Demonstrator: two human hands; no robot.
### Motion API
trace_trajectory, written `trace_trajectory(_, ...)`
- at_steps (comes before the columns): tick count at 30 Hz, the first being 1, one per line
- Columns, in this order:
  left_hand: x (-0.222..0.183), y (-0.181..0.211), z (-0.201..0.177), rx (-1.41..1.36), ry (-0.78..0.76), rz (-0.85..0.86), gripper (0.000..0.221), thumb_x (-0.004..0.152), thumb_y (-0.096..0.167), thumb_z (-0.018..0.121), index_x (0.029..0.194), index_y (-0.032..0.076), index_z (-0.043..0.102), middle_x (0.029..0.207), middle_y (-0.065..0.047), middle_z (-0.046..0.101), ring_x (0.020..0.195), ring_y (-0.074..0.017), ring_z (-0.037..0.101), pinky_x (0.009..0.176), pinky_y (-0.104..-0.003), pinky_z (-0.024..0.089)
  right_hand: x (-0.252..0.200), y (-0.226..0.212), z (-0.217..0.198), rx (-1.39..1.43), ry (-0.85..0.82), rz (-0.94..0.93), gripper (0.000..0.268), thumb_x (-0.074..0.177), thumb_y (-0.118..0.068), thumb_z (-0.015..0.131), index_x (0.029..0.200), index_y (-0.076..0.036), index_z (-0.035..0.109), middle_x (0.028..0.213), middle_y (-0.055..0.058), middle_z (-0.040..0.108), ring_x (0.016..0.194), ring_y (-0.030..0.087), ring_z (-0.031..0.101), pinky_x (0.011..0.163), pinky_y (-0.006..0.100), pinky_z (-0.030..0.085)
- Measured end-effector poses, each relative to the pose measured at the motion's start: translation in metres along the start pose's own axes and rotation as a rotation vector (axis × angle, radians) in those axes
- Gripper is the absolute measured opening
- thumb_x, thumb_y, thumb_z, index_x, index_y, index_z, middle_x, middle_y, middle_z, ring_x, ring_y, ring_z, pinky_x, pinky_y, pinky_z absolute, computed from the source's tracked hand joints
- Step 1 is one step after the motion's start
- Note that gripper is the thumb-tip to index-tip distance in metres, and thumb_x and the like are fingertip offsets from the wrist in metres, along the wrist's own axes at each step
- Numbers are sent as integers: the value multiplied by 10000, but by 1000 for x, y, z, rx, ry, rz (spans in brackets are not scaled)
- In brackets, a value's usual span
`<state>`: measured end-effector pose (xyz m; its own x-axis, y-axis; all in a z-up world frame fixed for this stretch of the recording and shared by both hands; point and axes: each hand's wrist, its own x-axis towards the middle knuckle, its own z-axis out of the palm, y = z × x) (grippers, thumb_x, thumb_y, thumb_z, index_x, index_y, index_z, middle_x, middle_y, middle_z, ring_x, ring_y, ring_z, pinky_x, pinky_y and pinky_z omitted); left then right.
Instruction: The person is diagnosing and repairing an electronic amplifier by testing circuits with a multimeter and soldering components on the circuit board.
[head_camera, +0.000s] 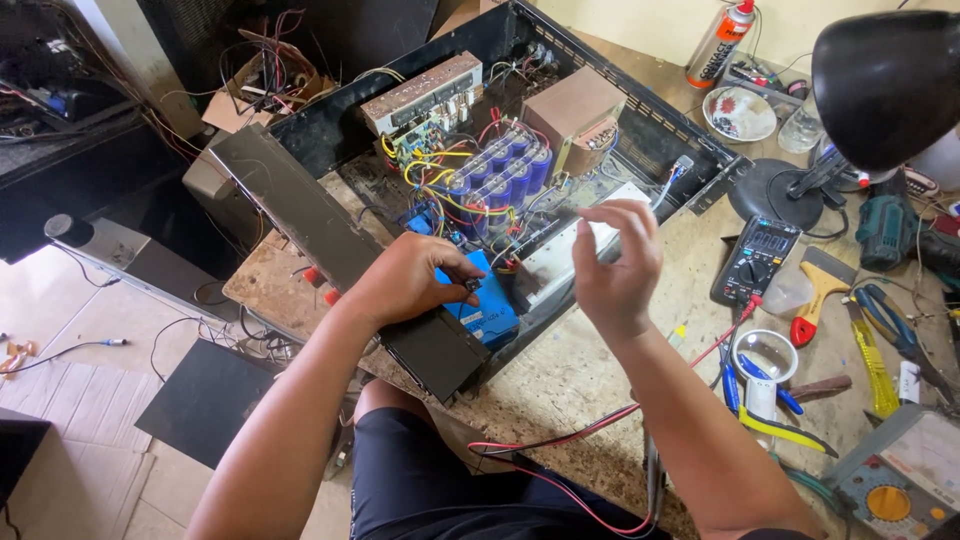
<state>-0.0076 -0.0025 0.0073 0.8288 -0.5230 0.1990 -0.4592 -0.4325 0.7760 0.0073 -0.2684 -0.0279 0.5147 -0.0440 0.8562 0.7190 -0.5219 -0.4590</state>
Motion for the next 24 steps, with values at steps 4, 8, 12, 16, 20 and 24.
trace_trajectory(4, 0, 9, -1, 3, 23, -37, 219, 717, 81, 852, 930, 91, 807, 805, -65, 788, 792, -262, 779, 802, -410, 596, -4, -4, -30, -87, 48, -4, 161, 966, 78, 613, 1039, -46, 684, 970, 79, 642, 893, 230, 631, 774, 353, 552)
trace_trajectory(8, 3, 2, -1, 16, 10, -34, 253, 729, 49, 836, 979, 77, 807, 838, -91, 773, 817, -287, 763, 818, -430, 581, -36, -9, -50, -104, 44, 73, 141, 965, 96, 632, 1034, -9, 694, 962, 127, 641, 872, 245, 625, 742, 329, 550)
trace_trajectory(12, 3, -7, 4, 20, 9, -30, 262, 740, 48, 841, 999, 72, 816, 847, -79, 760, 833, -289, 744, 815, -417, 572, -68, -25, -72, -163, 9, 116, 163, 928, 113, 652, 1001, -16, 718, 938, 131, 673, 856, 245, 634, 732, 326, 550)
trace_trajectory(16, 0, -5, 4, 30, 8, -44, 273, 730, 81, 877, 997, 75, 820, 841, -65, 759, 829, -265, 739, 810, -403, 573, -93, -16, -91, -218, 38, 169, 136, 936, 107, 687, 1002, -5, 728, 959, 143, 678, 866, 250, 644, 742, 336, 555)
trace_trajectory(20, 0, -3, 6, 50, 28, -38, 273, 718, 90, 898, 977, 68, 817, 829, -66, 756, 821, -259, 732, 799, -402, 569, -106, -6, -104, -234, 63, 248, 156, 927, 114, 654, 1000, -12, 709, 969, 119, 661, 877, 251, 635, 747, 340, 553)
trace_trajectory(24, 0, -2, 6, 51, 29, -45, 265, 712, 100, 903, 963, 77, 820, 813, -58, 755, 812, -249, 732, 796, -398, 564, -122, 8, -108, -216, 76, 303, 197, 895, 120, 633, 1009, -20, 713, 948, 113, 644, 843, 247, 629, 728, 332, 556)
